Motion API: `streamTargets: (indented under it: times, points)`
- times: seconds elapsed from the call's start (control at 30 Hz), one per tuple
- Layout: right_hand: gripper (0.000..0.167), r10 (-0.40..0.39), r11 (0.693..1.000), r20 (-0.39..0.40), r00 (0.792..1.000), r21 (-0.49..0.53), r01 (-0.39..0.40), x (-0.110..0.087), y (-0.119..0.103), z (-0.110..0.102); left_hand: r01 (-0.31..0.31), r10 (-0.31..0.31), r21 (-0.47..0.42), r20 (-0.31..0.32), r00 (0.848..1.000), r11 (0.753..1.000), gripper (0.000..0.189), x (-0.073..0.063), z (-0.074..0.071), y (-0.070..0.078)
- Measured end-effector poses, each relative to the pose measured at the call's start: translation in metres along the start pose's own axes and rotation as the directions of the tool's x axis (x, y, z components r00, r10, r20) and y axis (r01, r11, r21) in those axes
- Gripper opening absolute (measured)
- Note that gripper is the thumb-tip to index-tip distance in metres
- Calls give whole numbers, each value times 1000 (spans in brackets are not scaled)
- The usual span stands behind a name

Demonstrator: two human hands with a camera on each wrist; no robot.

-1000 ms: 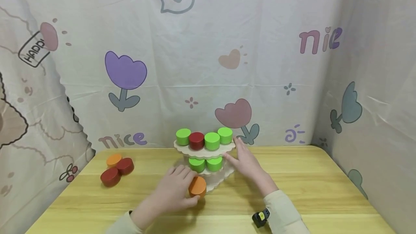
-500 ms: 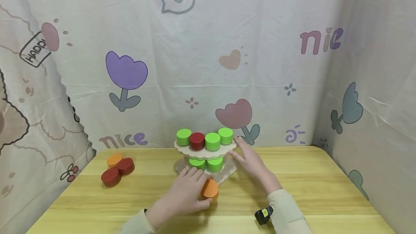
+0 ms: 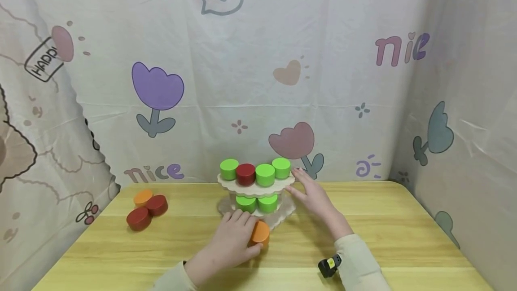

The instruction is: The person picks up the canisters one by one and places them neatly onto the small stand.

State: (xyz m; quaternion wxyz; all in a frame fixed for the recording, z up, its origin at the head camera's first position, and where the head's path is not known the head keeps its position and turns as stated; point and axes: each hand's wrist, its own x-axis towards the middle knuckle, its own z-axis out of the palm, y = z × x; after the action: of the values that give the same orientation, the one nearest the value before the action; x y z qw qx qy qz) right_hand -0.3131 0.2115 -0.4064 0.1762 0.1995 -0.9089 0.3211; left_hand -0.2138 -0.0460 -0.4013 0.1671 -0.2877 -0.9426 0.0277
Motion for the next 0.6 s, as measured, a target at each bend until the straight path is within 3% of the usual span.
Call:
streamTargets:
  times: [0.17,0.37,0.6]
  points:
    - [63,9,1000,-4,1000,2,-9,0,-1,-1,9,-8,41,-20,1000,999,54,2,5,4]
    - [64,19,1000,11,1000,-3,-19,0,0,1,6,4,88,-118,993,996,40,4,7,10]
    - [64,18,1000,7,1000,3,-18,0,-2,1,1,29,116,-254,967,993,24,8,8,14]
